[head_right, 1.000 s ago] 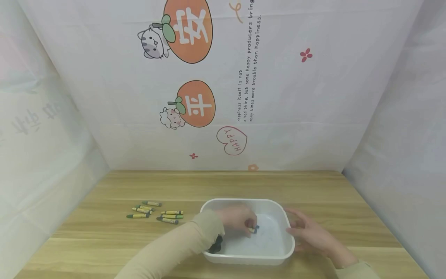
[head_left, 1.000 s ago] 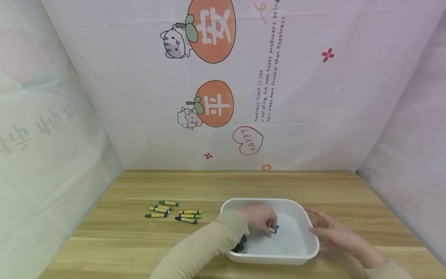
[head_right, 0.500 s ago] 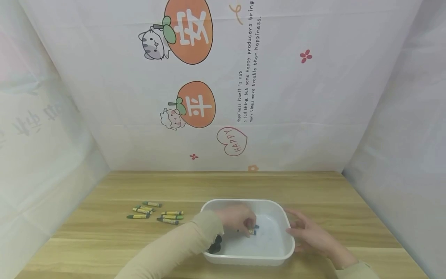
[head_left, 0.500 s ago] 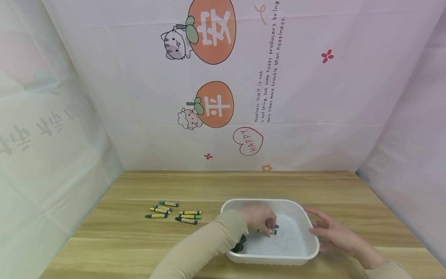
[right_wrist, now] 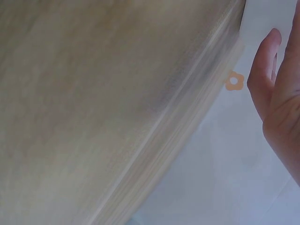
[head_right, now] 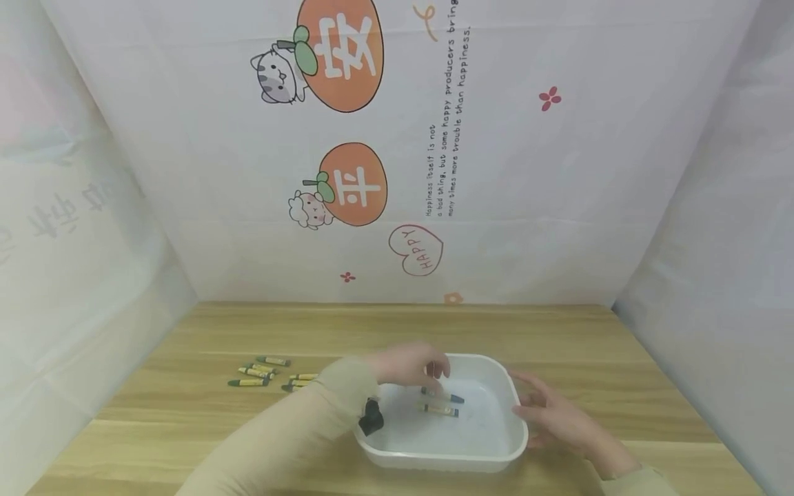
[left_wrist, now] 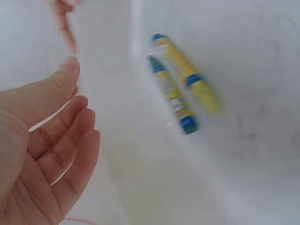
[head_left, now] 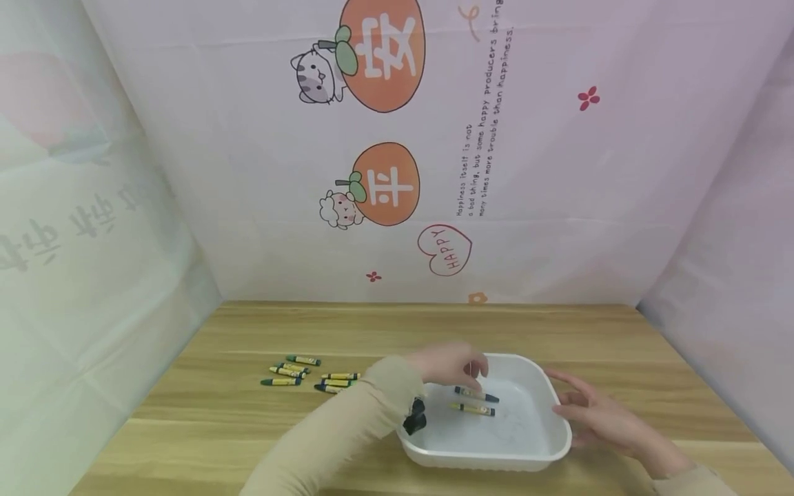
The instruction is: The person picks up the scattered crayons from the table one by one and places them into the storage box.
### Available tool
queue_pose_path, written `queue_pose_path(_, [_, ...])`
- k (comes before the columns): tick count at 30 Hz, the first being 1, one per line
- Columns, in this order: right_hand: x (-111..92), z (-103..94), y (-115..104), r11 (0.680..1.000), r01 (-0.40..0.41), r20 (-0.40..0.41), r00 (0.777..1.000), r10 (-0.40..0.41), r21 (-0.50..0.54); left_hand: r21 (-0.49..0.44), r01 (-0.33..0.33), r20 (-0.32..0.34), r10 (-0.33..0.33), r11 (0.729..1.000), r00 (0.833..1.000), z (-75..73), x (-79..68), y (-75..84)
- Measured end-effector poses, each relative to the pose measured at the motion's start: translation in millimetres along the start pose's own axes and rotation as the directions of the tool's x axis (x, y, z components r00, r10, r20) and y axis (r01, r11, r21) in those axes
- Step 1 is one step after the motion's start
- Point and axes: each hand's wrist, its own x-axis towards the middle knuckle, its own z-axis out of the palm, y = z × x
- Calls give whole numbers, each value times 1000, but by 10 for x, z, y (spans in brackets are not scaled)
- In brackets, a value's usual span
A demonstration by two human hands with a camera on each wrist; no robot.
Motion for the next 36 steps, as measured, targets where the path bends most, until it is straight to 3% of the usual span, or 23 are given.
queue_pose_path(5, [-2,-8,1,1000,-3,-6,1000,3,-4,-9,-35,-63,34,999,997,-245,-215,-39])
queue_pose_path(10, [3,2,-13,1000,-7,-16,1000,6,-16,-33,-44,-120,40,998,992,-418,-515,-200])
queue_pose_path(16, [0,11,-30,1000,-4,-13,1000,3,-15,-108,16,-178,-35,994,983,-519,-931,-432])
queue_pose_path(24, [-6,11,-4,1000,-8,-10,1000,8,-3,-154,119,-186,-147,981,971,-386,-1329,-768])
queue_pose_path(30, [-7,10,6,1000,-11,-12,1000,11,0,-154,140,-197,-169,978,966,-185,-1547,-957])
queue_pose_path(36, [-8,12,-9,1000,-10,-12,1000,10,-11,-195,201,-193,-239,960,952,27,-1737,-1117])
